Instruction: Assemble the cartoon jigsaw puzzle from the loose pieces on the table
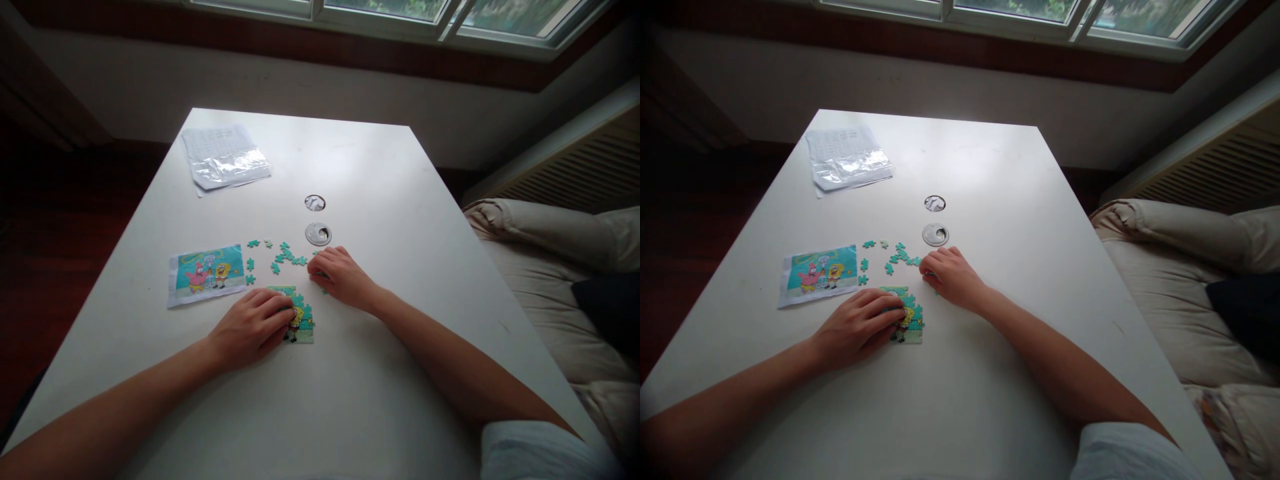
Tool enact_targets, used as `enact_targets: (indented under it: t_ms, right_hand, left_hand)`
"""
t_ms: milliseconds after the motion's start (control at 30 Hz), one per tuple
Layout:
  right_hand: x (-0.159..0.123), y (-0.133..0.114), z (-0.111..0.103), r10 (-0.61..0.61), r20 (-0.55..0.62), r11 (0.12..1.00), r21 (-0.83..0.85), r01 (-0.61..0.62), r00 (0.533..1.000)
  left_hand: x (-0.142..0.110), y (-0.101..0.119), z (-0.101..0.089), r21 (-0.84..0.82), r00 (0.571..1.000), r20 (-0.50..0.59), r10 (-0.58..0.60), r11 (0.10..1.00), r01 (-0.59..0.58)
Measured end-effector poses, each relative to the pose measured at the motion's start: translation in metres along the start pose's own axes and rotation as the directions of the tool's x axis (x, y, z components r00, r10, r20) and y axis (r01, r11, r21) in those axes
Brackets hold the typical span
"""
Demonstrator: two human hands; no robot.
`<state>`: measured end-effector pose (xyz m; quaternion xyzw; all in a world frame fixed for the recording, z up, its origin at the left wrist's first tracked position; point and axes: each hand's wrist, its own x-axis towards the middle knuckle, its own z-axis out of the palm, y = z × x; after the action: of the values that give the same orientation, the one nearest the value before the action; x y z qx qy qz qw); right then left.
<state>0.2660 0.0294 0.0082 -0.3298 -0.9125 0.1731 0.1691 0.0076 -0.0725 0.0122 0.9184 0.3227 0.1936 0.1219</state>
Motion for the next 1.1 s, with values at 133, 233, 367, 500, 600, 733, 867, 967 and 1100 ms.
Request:
enact_targets:
  t_ms: [133, 233, 367, 500, 600, 733, 867, 967, 1100]
  right_hand:
    - [0.000, -0.004, 0.002, -0.019, -0.038, 0.994, 0.105, 0.023, 0.999]
    - [0.000, -0.007, 0.002, 0.068, -0.078, 0.967, 0.250, -0.046, 0.995]
    - [-0.001, -0.007, 0.004, 0.228, -0.070, 0.901, 0.392, -0.184, 0.971]
    - [0.000, -0.004, 0.003, 0.261, -0.094, 0.910, 0.357, -0.212, 0.961]
    - [0.001, -0.003, 0.002, 0.176, -0.105, 0.958, 0.247, -0.146, 0.979]
    - [0.004, -0.004, 0.007, 0.167, -0.172, 0.982, 0.115, -0.148, 0.971]
    - [0.008, -0.005, 0.015, 0.145, -0.198, 0.988, -0.019, -0.151, 0.969]
    - [0.009, -0.005, 0.018, 0.126, -0.176, 0.990, -0.044, -0.136, 0.976]
    - [0.009, -0.005, 0.017, 0.102, -0.148, 0.995, 0.009, -0.102, 0.984]
  left_hand:
    - [-0.001, -0.001, 0.001, 0.013, 1.000, -0.011, -0.010, 1.000, 0.010]
    - [0.000, 0.000, 0.002, 0.019, 1.000, -0.023, -0.014, 1.000, 0.015]
    - [0.000, 0.000, 0.002, 0.015, 1.000, -0.017, -0.016, 1.000, 0.016]
    - [0.000, 0.001, 0.001, 0.017, 1.000, -0.020, -0.016, 1.000, 0.017]
    - [0.001, 0.001, 0.001, 0.018, 0.999, -0.027, -0.020, 1.000, 0.021]
    - [0.002, 0.001, 0.001, 0.020, 1.000, -0.022, -0.017, 1.000, 0.017]
    - [0.003, 0.001, 0.002, 0.034, 1.000, -0.022, -0.019, 0.999, 0.019]
    - [0.003, 0.000, 0.003, 0.035, 1.000, -0.020, -0.021, 0.999, 0.022]
    - [0.002, 0.000, 0.003, 0.034, 1.000, -0.020, -0.022, 0.999, 0.023]
